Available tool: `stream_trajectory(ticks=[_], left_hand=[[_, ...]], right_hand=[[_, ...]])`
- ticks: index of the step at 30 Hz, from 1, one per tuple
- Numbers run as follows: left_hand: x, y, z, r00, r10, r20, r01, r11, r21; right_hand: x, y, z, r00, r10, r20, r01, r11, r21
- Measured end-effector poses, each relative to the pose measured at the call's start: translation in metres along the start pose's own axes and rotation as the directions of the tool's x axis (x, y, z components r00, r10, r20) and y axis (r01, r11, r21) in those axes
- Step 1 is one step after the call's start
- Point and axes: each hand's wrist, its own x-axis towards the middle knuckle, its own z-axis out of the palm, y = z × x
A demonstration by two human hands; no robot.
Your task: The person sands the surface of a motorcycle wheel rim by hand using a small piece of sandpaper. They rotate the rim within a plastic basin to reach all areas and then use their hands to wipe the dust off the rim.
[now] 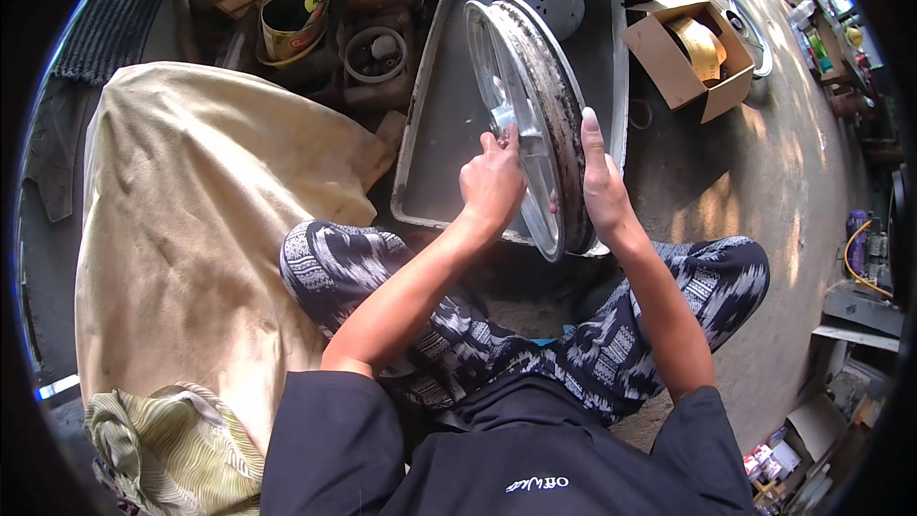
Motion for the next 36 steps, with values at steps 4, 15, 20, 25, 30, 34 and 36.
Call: stream_trajectory(ticks=[4,15,20,25,30,34,36], left_hand=[[0.010,-0.006,-0.003,0.999,-0.017,-0.049,0.017,1.000,0.002],[0.015,-0.003,-0.008,0.999,-0.034,-0.017,0.031,0.990,-0.140],[0.016,-0.004,0.000,0.997,0.015,-0.075,-0.017,0.999,-0.028],[0.011,-0.002,-0.004,0.996,0.037,-0.077,-0.041,0.998,-0.041],[0.006,0.001,0.006,0.997,0.073,-0.040,-0.075,0.997,-0.037],[0.019,-0.005,0.000,0.994,0.040,-0.103,-0.042,0.999,-0.021],[0.007,-0.001,0.005,0.996,0.059,-0.068,-0.062,0.998,-0.031]], right_hand=[[-0.002,0.003,-0.002,1.000,0.008,0.001,-0.008,1.000,-0.013],[-0.004,0.002,-0.005,1.000,0.000,0.000,0.000,1.000,-0.007],[-0.004,0.006,-0.006,1.000,-0.027,0.009,0.027,1.000,-0.007],[-0.004,0.005,-0.006,1.000,-0.018,-0.015,0.018,1.000,-0.021],[-0.003,0.007,-0.007,1.000,-0.020,-0.009,0.020,1.000,-0.018],[-0.003,0.001,-0.007,1.000,0.007,-0.007,-0.007,1.000,-0.022],[-0.003,0.000,-0.006,1.000,0.023,-0.012,-0.024,0.999,-0.029]])
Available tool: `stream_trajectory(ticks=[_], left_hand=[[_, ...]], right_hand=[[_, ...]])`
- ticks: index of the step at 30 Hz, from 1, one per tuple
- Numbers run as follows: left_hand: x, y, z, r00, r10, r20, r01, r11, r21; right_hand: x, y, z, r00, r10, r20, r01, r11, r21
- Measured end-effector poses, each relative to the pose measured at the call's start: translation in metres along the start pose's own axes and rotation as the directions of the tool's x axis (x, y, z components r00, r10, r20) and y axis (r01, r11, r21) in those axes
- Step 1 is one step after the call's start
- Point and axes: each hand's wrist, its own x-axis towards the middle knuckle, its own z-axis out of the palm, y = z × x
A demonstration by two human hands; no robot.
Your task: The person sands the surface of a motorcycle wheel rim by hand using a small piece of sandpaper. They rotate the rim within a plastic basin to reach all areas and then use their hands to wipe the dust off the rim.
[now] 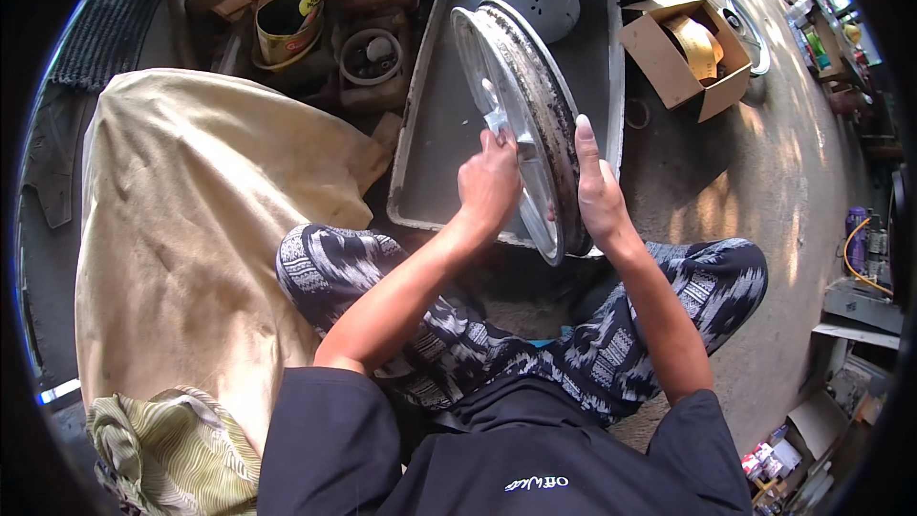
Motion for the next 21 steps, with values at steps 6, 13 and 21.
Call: stream_trajectory(ticks=[6,13,21], left_hand=[[0.004,-0.002,0.004,1.000,-0.001,-0.001,0.001,0.999,0.039],[0.003,0.000,0.000,1.000,-0.008,0.012,0.007,0.999,0.042],[-0.002,0.001,0.001,1.000,0.009,0.003,-0.009,1.000,0.017]], right_hand=[[-0.001,0.000,0.001,0.999,-0.034,0.001,0.034,0.999,-0.007],[0.001,0.002,0.001,1.000,-0.003,-0.021,0.003,1.000,0.005],[0.005,0.009,-0.002,1.000,-0.030,0.000,0.030,1.000,0.011]])
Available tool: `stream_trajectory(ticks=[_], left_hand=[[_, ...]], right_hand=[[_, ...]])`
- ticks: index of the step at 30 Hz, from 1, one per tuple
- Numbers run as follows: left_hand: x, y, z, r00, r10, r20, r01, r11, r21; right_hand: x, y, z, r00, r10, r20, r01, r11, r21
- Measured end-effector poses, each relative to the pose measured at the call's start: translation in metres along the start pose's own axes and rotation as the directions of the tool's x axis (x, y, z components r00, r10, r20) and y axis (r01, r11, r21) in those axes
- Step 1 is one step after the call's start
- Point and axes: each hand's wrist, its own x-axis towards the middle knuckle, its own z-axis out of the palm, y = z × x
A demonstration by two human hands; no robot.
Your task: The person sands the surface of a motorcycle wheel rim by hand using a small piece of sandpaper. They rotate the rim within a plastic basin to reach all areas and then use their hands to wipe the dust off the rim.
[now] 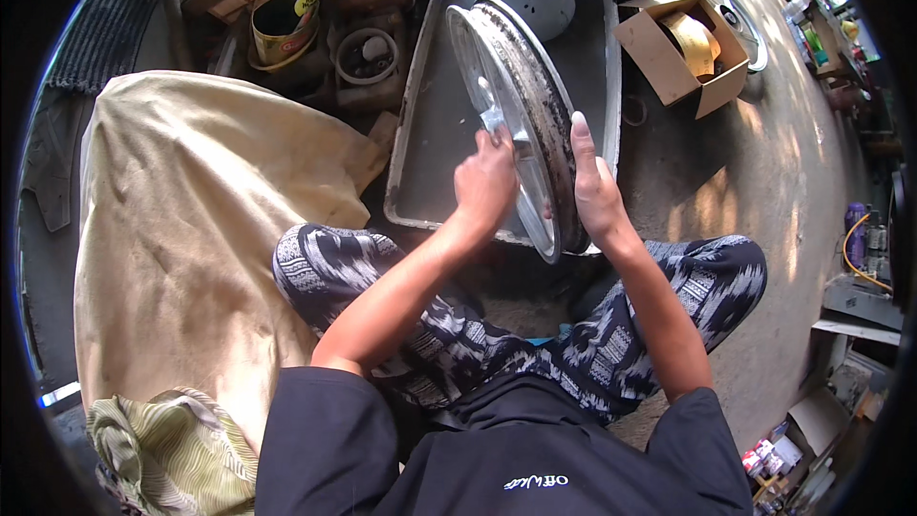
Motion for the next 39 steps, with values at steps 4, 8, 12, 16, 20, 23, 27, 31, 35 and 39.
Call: stream_trajectory(ticks=[4,8,12,16,20,23,27,31,35,39], left_hand=[[0.010,-0.006,-0.010,0.997,-0.076,0.002,0.076,0.997,0.014],[0.000,0.002,-0.002,0.999,-0.012,0.046,0.015,0.998,-0.058],[0.005,-0.006,-0.008,1.000,-0.021,-0.014,0.021,0.999,-0.040],[0.003,0.004,-0.004,0.994,-0.083,0.065,0.086,0.995,-0.053],[0.005,-0.005,-0.004,0.999,-0.048,0.011,0.049,0.999,-0.009],[-0.003,0.001,-0.002,0.997,-0.021,0.074,0.021,1.000,-0.002],[0.011,-0.008,-0.006,0.997,-0.070,0.030,0.069,0.997,0.029],[-0.002,0.000,-0.007,0.999,-0.007,0.054,0.008,1.000,-0.013],[0.006,-0.005,-0.002,1.000,-0.014,0.009,0.013,0.999,0.044],[-0.001,-0.006,-0.005,0.999,0.007,0.038,-0.008,1.000,0.029]], right_hand=[[-0.006,-0.011,0.000,1.000,0.012,-0.009,-0.012,1.000,-0.001],[0.000,-0.001,0.001,1.000,-0.010,0.005,0.011,1.000,-0.005],[-0.004,-0.011,0.002,0.999,0.030,-0.018,-0.030,0.999,0.014],[0.001,-0.006,0.000,1.000,0.014,-0.007,-0.014,1.000,-0.010],[-0.004,-0.012,0.003,1.000,0.013,-0.011,-0.013,1.000,-0.009],[-0.005,-0.013,0.004,1.000,0.002,-0.011,-0.002,1.000,0.007],[-0.004,-0.006,0.001,1.000,0.009,0.005,-0.009,1.000,0.013],[-0.005,-0.003,0.002,1.000,-0.006,-0.009,0.006,0.999,0.033],[-0.005,-0.007,-0.001,1.000,-0.006,0.000,0.006,1.000,-0.002],[-0.005,-0.010,-0.001,1.000,-0.014,0.005,0.014,1.000,0.004]])
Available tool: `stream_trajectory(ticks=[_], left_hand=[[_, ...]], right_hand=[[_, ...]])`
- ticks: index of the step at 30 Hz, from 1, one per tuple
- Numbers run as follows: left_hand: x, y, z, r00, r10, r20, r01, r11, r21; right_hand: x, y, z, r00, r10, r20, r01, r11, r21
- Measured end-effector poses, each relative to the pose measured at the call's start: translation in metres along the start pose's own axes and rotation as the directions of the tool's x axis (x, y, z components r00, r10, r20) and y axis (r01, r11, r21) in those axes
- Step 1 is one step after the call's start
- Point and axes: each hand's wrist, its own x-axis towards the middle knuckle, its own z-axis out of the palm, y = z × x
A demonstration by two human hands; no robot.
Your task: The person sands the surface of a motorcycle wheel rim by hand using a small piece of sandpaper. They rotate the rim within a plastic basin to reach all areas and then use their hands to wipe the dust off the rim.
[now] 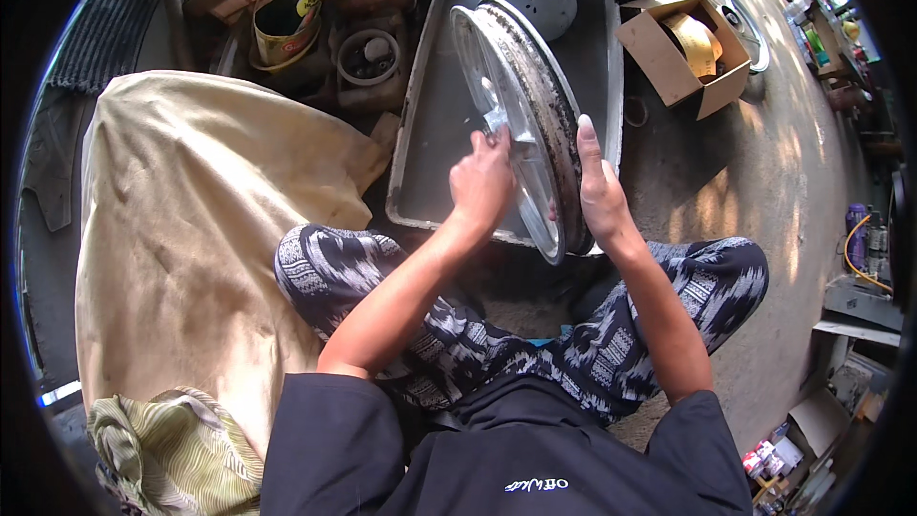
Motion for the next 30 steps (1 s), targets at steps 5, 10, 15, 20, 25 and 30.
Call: stream_trajectory(ticks=[5,10,15,20,25,30], left_hand=[[-0.004,0.008,-0.003,0.998,0.004,0.067,-0.005,1.000,0.016],[0.018,-0.007,-0.004,0.981,-0.191,0.032,0.193,0.981,-0.037],[0.004,0.002,-0.009,0.991,-0.113,0.067,0.116,0.992,-0.040],[-0.001,0.006,-0.004,0.989,-0.114,0.090,0.117,0.993,-0.027],[0.035,-0.022,-0.015,0.972,-0.226,0.068,0.235,0.946,-0.221],[0.027,-0.002,-0.027,0.969,-0.201,0.147,0.235,0.932,-0.276]], right_hand=[[0.005,0.011,0.001,1.000,-0.007,-0.006,0.007,1.000,-0.011],[0.003,0.002,0.003,1.000,0.013,-0.013,-0.014,1.000,-0.011],[0.000,-0.001,0.005,0.999,0.021,-0.039,-0.021,1.000,0.005],[0.001,0.009,0.002,1.000,-0.003,-0.001,0.003,1.000,-0.014],[-0.001,0.005,0.002,0.999,0.041,0.003,-0.041,0.999,0.001],[-0.007,0.008,-0.001,0.999,0.034,0.005,-0.034,0.999,0.018]])
